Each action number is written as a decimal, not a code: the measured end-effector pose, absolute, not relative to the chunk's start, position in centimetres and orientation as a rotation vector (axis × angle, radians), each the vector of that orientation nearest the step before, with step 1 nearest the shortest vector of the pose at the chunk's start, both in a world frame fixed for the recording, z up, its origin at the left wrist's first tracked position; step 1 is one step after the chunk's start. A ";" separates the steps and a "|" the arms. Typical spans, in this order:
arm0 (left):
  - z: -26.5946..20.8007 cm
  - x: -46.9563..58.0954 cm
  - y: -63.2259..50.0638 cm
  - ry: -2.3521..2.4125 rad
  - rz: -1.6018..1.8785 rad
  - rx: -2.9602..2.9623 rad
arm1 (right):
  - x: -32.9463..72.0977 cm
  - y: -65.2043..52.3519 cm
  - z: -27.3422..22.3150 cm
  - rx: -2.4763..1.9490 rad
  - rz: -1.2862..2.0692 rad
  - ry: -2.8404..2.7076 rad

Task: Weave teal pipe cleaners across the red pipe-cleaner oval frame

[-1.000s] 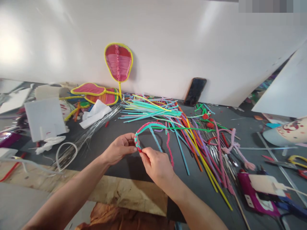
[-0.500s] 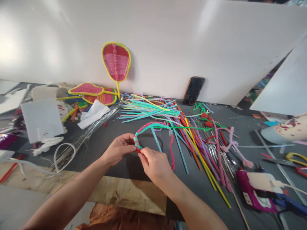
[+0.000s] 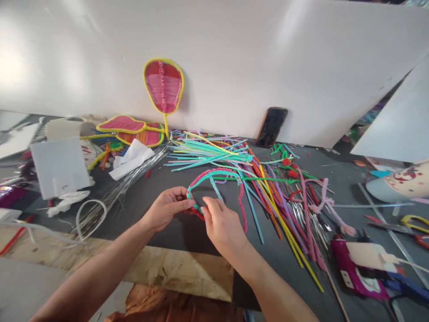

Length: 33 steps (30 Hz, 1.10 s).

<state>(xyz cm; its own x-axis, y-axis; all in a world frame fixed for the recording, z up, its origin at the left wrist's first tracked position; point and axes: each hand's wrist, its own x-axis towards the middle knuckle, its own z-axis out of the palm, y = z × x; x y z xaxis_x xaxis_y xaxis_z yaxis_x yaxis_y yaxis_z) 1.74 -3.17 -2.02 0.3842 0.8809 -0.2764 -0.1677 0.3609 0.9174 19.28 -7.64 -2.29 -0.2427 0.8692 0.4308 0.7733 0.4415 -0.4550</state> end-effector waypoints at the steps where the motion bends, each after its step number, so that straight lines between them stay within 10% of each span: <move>1: -2.0 1.7 -3.2 0.915 0.813 0.958 | 19.3 -7.6 -2.2 -1.376 0.233 -2.082; 33: -1.8 1.7 -3.2 0.857 0.838 0.905 | 18.3 -8.3 -2.9 -1.103 -0.221 -2.228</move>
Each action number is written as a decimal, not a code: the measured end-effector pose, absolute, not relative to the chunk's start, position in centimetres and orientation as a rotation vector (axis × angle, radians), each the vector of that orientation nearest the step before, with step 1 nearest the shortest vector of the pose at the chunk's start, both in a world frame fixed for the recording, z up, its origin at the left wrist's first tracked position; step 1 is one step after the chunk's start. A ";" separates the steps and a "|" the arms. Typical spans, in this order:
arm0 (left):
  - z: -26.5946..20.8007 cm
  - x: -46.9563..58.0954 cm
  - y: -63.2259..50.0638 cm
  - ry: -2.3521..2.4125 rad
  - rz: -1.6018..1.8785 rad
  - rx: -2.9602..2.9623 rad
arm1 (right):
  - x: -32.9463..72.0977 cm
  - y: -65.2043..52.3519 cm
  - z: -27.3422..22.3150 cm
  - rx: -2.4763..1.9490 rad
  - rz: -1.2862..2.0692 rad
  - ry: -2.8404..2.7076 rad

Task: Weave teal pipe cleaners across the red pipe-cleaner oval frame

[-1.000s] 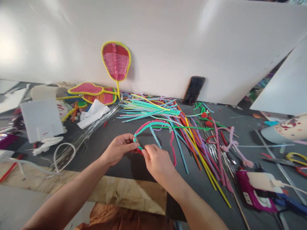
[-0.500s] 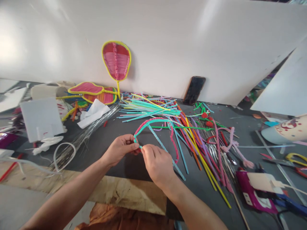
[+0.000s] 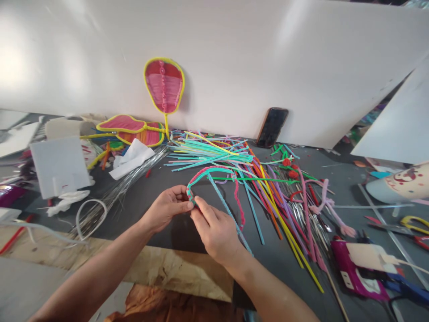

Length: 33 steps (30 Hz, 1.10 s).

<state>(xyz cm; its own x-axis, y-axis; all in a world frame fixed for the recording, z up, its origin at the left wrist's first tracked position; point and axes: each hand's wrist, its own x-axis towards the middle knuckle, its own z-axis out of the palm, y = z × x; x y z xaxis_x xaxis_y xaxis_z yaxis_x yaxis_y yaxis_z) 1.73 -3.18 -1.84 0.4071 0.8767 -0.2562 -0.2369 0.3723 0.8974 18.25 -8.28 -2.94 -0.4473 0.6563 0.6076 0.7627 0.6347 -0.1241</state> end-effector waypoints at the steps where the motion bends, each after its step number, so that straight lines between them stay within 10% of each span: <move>1: -1.8 1.7 -3.2 0.850 0.837 0.912 | 18.3 -8.2 -3.0 -1.108 -0.211 -2.215; 33: -1.4 0.6 -2.7 0.822 0.756 1.035 | 25.0 -4.4 -2.0 -1.388 0.419 -1.430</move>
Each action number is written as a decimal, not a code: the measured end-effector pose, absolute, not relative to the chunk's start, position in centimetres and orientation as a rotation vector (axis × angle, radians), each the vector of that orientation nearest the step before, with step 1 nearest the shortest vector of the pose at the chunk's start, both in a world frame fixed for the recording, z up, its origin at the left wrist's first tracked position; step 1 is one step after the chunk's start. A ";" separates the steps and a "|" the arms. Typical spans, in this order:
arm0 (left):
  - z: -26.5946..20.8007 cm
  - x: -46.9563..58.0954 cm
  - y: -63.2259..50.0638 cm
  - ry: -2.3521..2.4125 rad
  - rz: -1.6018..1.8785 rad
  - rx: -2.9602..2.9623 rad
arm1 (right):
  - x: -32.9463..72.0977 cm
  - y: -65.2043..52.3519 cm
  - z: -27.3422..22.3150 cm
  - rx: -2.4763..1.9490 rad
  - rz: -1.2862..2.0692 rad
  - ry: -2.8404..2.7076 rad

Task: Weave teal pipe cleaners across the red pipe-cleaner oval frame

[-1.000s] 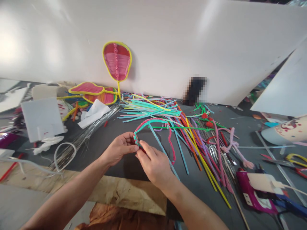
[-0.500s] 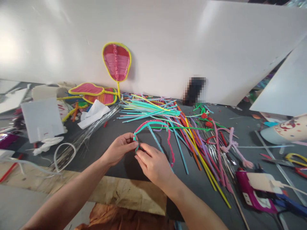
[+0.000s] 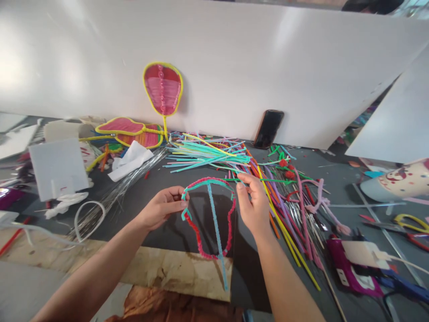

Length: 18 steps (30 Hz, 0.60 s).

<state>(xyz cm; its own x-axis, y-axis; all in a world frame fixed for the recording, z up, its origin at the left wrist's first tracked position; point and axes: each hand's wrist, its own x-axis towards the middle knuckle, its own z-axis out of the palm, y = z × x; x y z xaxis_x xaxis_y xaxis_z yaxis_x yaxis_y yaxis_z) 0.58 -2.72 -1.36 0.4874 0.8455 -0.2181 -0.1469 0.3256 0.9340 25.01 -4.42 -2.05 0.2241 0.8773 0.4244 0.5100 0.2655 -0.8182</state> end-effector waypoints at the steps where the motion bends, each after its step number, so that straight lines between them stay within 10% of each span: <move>1: -1.4 0.5 -2.7 0.819 0.749 1.039 | 25.3 -4.0 -2.5 -1.418 0.509 -1.373; 18: -3.0 -0.4 -1.3 1.020 0.813 1.142 | 24.4 -3.6 -3.4 -1.199 1.467 -0.842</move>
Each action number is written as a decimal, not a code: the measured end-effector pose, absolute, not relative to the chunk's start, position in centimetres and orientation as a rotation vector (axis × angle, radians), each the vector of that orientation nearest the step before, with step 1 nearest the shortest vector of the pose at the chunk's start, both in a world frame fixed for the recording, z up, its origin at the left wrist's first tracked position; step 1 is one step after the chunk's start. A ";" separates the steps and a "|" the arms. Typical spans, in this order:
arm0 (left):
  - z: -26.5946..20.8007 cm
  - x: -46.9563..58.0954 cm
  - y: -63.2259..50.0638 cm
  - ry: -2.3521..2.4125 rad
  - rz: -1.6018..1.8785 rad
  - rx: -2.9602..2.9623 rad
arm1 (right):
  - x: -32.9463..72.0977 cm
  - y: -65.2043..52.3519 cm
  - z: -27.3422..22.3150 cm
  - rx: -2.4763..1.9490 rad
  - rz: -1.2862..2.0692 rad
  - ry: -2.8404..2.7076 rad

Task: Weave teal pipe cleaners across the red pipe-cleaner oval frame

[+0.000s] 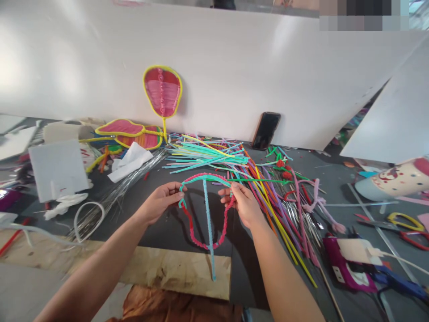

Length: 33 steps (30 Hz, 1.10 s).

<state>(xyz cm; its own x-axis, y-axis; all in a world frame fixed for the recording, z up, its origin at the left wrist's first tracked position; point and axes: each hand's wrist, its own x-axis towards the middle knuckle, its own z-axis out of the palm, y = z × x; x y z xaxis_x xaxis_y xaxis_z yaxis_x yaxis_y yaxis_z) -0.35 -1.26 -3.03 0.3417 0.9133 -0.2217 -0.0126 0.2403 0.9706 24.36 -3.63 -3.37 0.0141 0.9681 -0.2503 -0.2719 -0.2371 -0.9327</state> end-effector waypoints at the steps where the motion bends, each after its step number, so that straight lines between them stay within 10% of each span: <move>1: -3.1 -0.4 -1.2 1.030 0.813 1.143 | 24.4 -3.6 -3.4 -1.196 1.482 -0.837; 20: -2.8 0.5 -1.8 1.048 0.815 1.187 | 24.4 -3.3 -4.3 -1.248 1.214 -1.016; 33: -2.6 1.3 -2.6 1.011 0.885 1.026 | 21.1 -7.7 0.5 -1.271 -0.402 -1.882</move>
